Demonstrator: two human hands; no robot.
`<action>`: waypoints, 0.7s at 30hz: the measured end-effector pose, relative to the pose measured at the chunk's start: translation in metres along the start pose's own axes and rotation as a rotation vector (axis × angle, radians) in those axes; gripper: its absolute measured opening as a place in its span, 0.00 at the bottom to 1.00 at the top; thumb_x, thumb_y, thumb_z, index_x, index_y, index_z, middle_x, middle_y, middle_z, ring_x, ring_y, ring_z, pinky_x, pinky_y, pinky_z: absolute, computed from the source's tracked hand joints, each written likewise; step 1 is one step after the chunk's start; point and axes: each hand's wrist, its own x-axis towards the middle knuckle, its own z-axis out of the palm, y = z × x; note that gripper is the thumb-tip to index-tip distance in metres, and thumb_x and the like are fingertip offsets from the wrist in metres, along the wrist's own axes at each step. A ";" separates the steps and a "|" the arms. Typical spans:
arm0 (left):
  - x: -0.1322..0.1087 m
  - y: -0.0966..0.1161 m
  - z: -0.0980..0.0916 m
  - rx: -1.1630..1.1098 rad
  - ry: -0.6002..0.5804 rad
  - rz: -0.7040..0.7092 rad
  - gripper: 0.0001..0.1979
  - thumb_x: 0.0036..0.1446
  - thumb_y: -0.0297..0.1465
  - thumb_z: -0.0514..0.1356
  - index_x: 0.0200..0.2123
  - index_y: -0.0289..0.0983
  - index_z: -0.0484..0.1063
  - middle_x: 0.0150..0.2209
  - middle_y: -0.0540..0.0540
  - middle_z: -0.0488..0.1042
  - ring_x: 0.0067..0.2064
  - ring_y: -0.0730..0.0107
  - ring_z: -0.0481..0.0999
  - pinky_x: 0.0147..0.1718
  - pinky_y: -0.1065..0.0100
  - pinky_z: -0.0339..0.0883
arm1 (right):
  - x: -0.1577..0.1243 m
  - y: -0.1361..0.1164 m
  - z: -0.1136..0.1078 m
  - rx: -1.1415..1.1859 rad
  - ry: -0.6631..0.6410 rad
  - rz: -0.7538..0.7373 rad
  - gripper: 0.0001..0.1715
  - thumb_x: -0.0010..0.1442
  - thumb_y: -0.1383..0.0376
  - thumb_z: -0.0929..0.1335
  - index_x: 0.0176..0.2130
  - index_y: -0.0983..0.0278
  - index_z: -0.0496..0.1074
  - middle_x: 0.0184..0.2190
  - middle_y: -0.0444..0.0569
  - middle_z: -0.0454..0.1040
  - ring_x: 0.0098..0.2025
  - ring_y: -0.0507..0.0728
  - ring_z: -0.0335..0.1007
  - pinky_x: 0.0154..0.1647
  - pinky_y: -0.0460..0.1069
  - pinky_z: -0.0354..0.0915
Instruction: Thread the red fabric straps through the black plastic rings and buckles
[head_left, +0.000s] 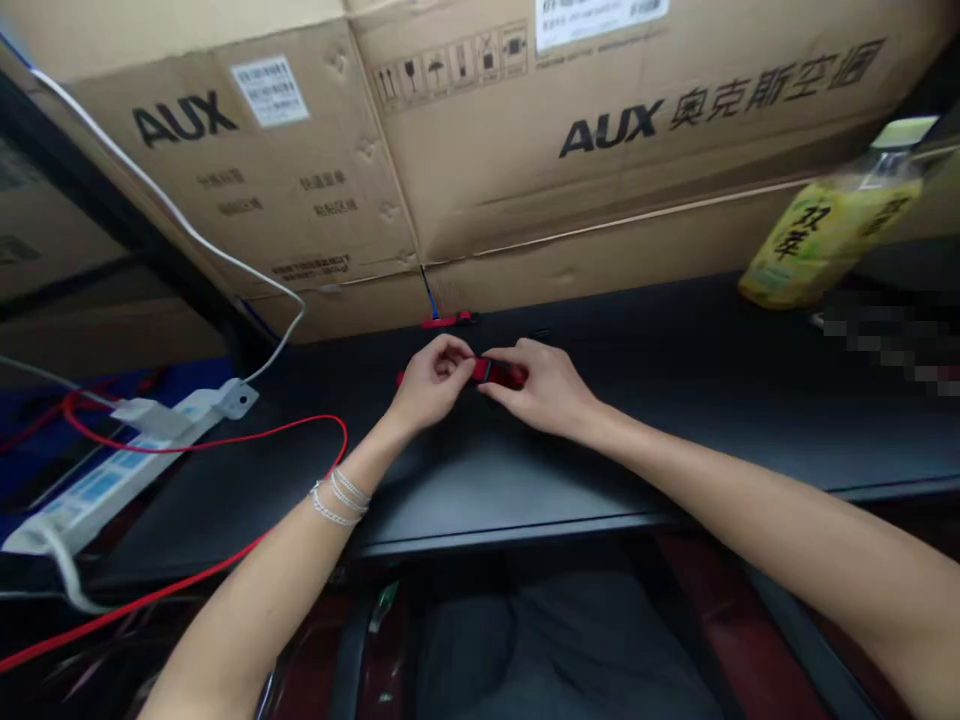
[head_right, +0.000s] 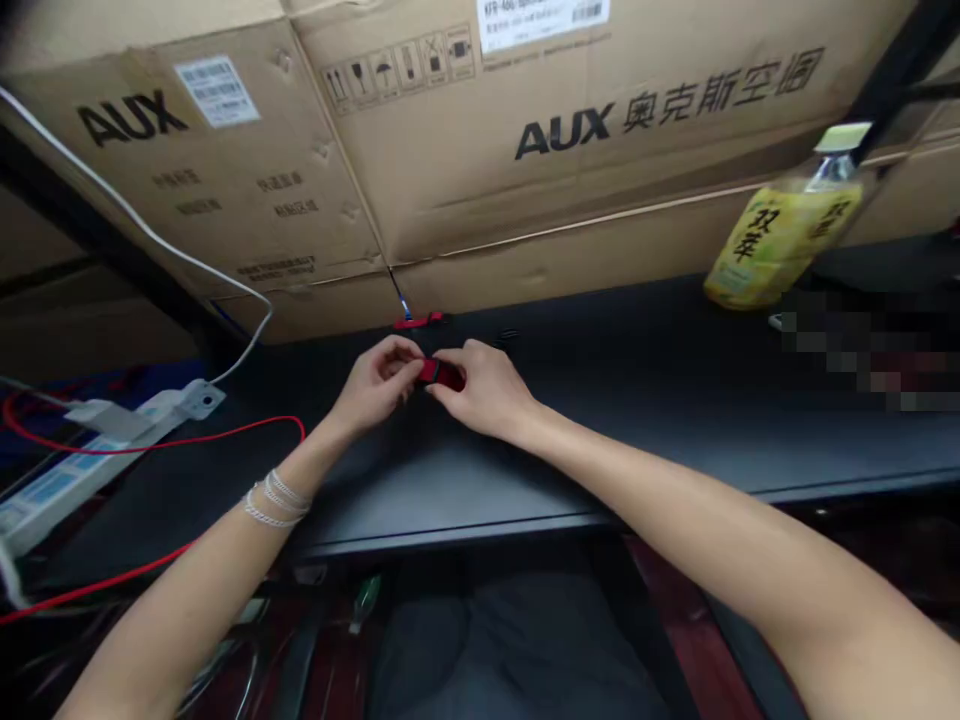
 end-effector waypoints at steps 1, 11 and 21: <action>0.000 0.000 0.000 0.012 -0.003 0.007 0.07 0.51 0.32 0.60 0.32 0.36 0.66 0.26 0.52 0.67 0.23 0.79 0.65 0.22 0.75 0.59 | 0.000 0.000 0.000 0.000 -0.001 -0.007 0.14 0.54 0.60 0.71 0.41 0.63 0.77 0.26 0.45 0.66 0.27 0.51 0.60 0.31 0.46 0.54; -0.002 -0.001 0.002 0.081 -0.005 0.062 0.08 0.51 0.32 0.61 0.33 0.36 0.66 0.27 0.52 0.66 0.26 0.78 0.65 0.26 0.75 0.61 | -0.001 0.000 0.001 0.002 -0.009 -0.031 0.13 0.55 0.60 0.70 0.40 0.64 0.77 0.25 0.45 0.64 0.27 0.51 0.59 0.31 0.46 0.54; 0.002 0.001 0.001 -0.139 0.002 -0.144 0.07 0.52 0.31 0.57 0.35 0.36 0.65 0.20 0.54 0.65 0.18 0.77 0.66 0.15 0.76 0.58 | 0.001 0.002 0.000 0.013 0.042 -0.021 0.17 0.55 0.60 0.70 0.45 0.62 0.77 0.25 0.44 0.65 0.26 0.50 0.58 0.30 0.46 0.54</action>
